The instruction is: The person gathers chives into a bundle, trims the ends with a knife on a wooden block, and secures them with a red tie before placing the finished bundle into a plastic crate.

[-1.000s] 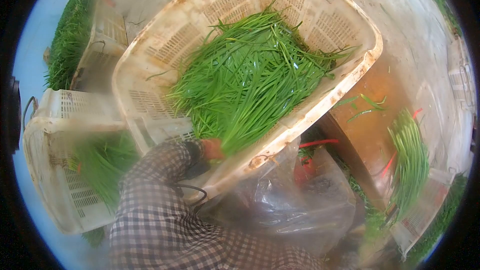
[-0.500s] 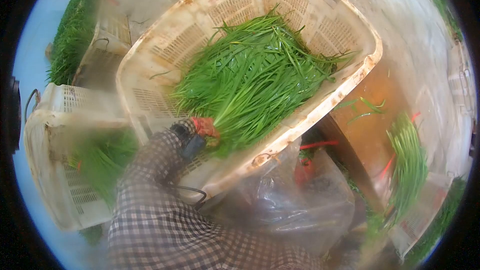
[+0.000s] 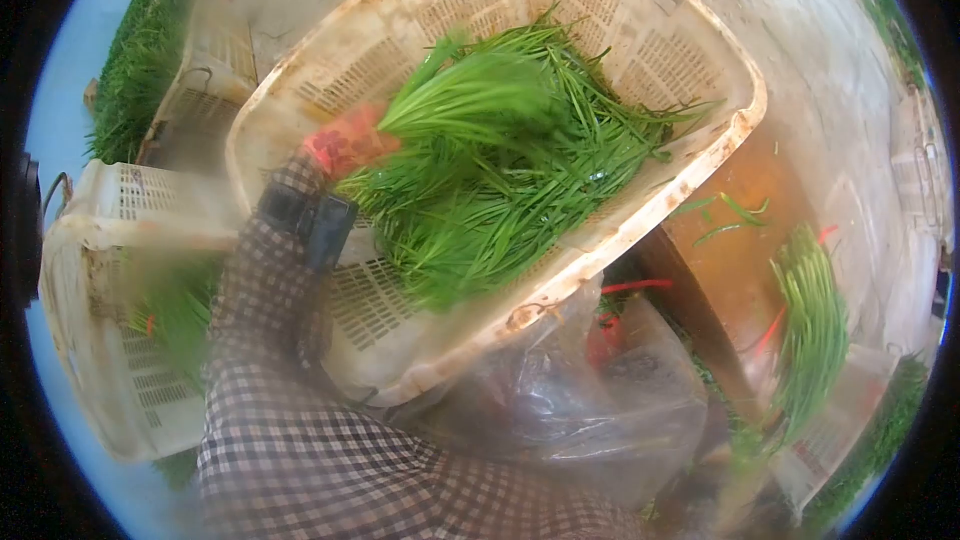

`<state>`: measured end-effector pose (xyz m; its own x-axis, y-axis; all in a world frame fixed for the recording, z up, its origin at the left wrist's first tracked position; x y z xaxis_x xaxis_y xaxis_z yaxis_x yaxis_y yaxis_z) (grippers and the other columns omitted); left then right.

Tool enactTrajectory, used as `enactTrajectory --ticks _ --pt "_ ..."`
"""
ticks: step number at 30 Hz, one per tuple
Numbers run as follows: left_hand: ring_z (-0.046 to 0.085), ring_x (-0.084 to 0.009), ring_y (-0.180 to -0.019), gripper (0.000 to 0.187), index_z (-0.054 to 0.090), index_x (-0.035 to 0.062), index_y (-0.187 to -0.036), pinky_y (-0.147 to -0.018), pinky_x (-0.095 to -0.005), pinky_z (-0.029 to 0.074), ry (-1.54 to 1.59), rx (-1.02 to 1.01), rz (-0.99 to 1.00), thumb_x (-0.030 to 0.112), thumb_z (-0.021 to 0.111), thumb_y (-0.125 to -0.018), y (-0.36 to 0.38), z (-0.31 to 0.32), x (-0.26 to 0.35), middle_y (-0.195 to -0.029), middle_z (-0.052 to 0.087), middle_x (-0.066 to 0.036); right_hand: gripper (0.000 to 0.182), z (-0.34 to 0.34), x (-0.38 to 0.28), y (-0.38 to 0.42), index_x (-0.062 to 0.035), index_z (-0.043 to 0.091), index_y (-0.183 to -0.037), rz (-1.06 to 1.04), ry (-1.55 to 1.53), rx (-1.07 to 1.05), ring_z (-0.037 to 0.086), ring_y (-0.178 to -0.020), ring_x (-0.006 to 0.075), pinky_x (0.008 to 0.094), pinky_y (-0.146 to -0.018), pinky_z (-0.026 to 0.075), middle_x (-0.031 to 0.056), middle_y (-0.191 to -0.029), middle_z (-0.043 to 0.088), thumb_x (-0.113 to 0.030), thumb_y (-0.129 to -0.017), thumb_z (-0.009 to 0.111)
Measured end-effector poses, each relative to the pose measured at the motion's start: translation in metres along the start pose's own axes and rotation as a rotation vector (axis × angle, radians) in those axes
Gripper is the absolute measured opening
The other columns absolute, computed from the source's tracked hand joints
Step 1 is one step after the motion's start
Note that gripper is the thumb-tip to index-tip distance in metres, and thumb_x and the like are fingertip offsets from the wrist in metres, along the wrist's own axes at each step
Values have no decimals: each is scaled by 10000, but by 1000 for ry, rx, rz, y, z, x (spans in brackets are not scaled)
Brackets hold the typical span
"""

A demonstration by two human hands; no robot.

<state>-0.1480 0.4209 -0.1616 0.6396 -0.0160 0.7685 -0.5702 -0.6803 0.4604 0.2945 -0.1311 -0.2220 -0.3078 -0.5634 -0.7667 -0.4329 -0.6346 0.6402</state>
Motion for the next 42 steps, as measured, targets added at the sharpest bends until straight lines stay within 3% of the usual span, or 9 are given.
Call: enactTrajectory --ticks 6,10,17,19,22,25,32,38,42 --pt "568 -127 -726 487 478 81 -1298 -636 -279 497 120 -64 216 278 621 -876 15 148 -54 -957 593 -55 307 0 5 -2 -30 616 -1104 10 40 7 595 -996 339 398 -871 461 179 -1074 627 -203 -858 556" --pt "574 -304 -940 353 517 56 -1233 -840 -429 467 -1025 81 455 152 478 -896 -7 283 -163 -1069 597 -166 307 -1 7 -1 -31 614 -1108 17 74 16 592 -1001 339 399 -874 458 177 -1079 625 -196 -857 551" --pt "567 -279 -997 471 484 5 -1258 -863 -386 491 188 -150 -26 232 629 -871 18 269 -152 -1126 579 -164 307 -2 6 -2 -34 611 -1113 2 128 27 587 -1009 338 401 -881 454 175 -1086 621 -184 -855 541" --pt "593 -251 -835 418 557 87 -1236 -789 -417 497 234 -123 74 330 580 -895 20 260 -127 -967 608 -123 307 -1 8 -1 -34 611 -1115 -5 133 30 585 -1012 338 402 -883 453 174 -1088 620 -181 -855 538" --pt "533 -292 -1140 704 389 -52 -1320 -974 -389 462 233 -344 -339 243 736 -784 26 260 -126 -1303 492 -227 307 2 10 -1 -35 609 -1117 -16 153 30 583 -1016 338 402 -885 451 173 -1092 618 -176 -854 534" --pt "562 -293 -1099 632 474 -26 -1268 -945 -375 471 -36 -207 -471 290 726 -782 28 248 -131 -1214 566 -217 308 3 10 -1 -36 608 -1119 -24 190 30 580 -1019 337 403 -888 450 172 -1095 617 -171 -854 530" --pt "579 -207 -680 337 636 22 -1035 -594 -360 486 -162 207 -194 221 685 -768 4 129 -105 -808 647 -90 310 0 10 -4 -39 605 -1125 -45 394 42 575 -1028 337 405 -894 446 170 -1103 613 -159 -852 520" --pt "643 -252 -756 243 630 40 -1026 -659 -353 514 -381 -223 -138 177 603 -827 62 60 -3 -848 669 -125 312 -12 15 -29 -41 603 -1130 -137 1145 -20 570 -1035 336 407 -900 442 168 -1109 610 -149 -851 512" --pt "634 -283 -878 238 650 62 -1047 -760 -387 511 -350 92 667 197 579 -864 128 74 56 -991 653 -137 270 68 -132 8 -38 598 -1130 -618 1418 -5 586 -999 340 417 -855 471 161 -1106 611 -150 -904 501"
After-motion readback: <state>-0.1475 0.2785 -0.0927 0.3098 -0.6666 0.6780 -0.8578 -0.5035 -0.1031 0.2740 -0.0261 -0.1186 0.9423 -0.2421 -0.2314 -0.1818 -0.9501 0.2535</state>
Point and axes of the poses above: each hand's wrist, its own y-axis away from the middle knuckle, its own z-axis out of the palm, x = y × z, the point moved 9 cm from there along -y, towards the middle knuckle
